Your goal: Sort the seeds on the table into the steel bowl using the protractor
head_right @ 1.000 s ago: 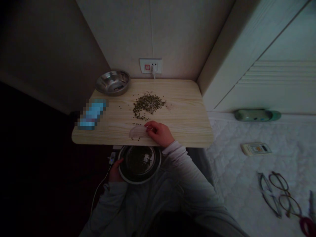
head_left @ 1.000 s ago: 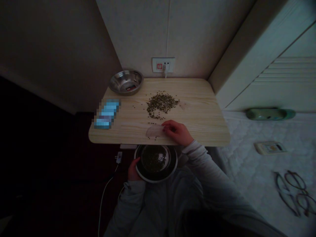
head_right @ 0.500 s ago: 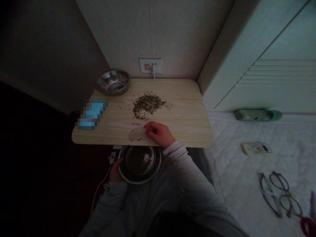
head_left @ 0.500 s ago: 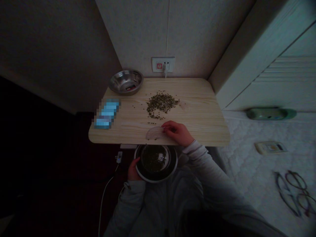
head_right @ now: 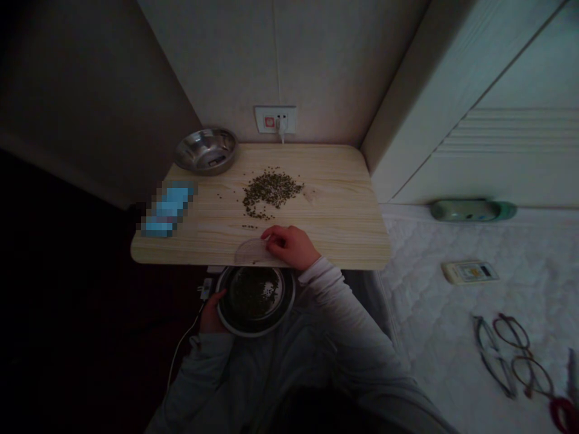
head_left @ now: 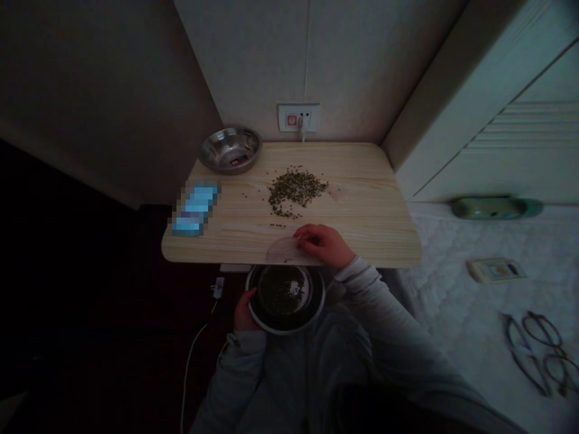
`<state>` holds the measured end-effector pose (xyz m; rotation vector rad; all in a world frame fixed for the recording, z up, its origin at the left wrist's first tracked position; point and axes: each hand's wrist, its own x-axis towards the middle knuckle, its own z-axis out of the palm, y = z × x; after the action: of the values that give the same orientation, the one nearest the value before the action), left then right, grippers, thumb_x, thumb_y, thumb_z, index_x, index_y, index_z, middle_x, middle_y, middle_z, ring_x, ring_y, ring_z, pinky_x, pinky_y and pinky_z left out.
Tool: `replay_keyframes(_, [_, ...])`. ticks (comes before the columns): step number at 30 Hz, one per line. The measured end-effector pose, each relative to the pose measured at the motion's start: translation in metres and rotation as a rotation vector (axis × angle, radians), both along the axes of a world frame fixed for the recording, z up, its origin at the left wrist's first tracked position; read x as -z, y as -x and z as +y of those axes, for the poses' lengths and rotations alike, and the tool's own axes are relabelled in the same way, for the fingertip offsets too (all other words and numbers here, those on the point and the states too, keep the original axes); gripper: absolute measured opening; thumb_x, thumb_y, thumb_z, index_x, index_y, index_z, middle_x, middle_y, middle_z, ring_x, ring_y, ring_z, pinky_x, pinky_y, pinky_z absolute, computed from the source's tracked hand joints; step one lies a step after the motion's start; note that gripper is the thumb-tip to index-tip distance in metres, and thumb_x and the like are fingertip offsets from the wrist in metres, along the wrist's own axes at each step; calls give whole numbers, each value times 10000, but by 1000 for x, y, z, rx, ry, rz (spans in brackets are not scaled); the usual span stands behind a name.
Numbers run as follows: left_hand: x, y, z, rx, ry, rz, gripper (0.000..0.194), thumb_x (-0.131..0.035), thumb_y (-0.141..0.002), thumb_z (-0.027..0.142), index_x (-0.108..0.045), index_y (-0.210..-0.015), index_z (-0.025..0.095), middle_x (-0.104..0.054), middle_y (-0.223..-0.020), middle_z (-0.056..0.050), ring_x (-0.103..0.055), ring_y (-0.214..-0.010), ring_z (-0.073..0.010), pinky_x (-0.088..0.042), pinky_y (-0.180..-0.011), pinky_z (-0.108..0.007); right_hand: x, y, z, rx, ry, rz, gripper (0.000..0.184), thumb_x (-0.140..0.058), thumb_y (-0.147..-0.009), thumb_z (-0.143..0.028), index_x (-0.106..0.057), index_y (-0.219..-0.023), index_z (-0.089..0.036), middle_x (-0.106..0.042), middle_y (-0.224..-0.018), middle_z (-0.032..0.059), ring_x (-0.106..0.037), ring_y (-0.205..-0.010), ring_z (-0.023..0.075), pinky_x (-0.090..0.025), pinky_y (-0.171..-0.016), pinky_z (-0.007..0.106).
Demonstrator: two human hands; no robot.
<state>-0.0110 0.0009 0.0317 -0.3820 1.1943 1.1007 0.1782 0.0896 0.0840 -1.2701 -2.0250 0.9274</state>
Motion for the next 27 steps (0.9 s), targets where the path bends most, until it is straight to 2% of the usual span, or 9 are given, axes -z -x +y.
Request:
replay_keyframes(5, [-2,-1,0,8,8,22,235,-443,-687,136,-632,-548,118,-642,-502,-79,-609,-741,-225,-459,-712,-324,-3,1,0,-23,-28,-33,204,-477,-681,-194,-572,-859,-168,-616,-626,-12,-515,-542,80,-377,-571,200])
replay_keyframes(12, [1,-1,-1,8,-32,88,273,-433,-695,116,-619,-495,127,-639,-489,-63,-615,-556,-165,-468,-651,-264,-2,1,1,-74,-60,-31,183,-503,-683,-237,-583,-834,-173,-601,-573,-30,-492,-483,58,-371,-554,181])
replay_keyframes(15, [4,0,-1,3,-20,80,253,-443,-687,122,-624,-510,120,-640,-500,-74,-618,-589,-177,-461,-668,-270,-2,1,1,-75,-64,-42,179,-509,-688,-262,-589,-823,-175,-608,-589,-24,-506,-511,63,-375,-600,196])
replay_keyframes(18, [7,2,-2,11,4,58,237,-451,-676,131,-619,-508,130,-638,-505,-80,-618,-679,-207,-452,-701,-301,0,0,2,-86,12,21,199,-501,-697,-283,-579,-843,-172,-593,-591,-21,-497,-508,66,-377,-568,198])
replay_keyframes(20, [9,3,-3,-1,-12,78,217,-463,-656,114,-611,-505,160,-636,-500,-53,-612,-719,-208,-447,-715,-313,3,0,2,-32,82,137,219,-481,-712,-292,-555,-876,-169,-582,-624,-12,-496,-527,72,-379,-535,194])
replay_keyframes(23, [10,4,-3,-14,-38,106,201,-475,-633,89,-608,-526,195,-634,-501,-14,-606,-753,-201,-444,-727,-325,7,-1,2,173,76,294,202,-460,-723,-284,-535,-866,-162,-568,-697,7,-505,-605,85,-392,-562,203])
replay_keyframes(25, [8,3,-3,-4,-16,106,211,-467,-642,95,-600,-506,188,-624,-477,-18,-606,-753,-208,-447,-722,-336,8,-2,3,284,29,312,179,-455,-723,-266,-539,-841,-161,-554,-696,8,-494,-615,89,-388,-568,207])
replay_keyframes(27, [6,2,-2,16,7,92,221,-458,-660,122,-598,-494,169,-620,-468,-40,-606,-750,-220,-454,-712,-346,8,-1,4,318,-5,269,173,-453,-720,-252,-548,-835,-165,-542,-666,0,-467,-576,83,-372,-540,202])
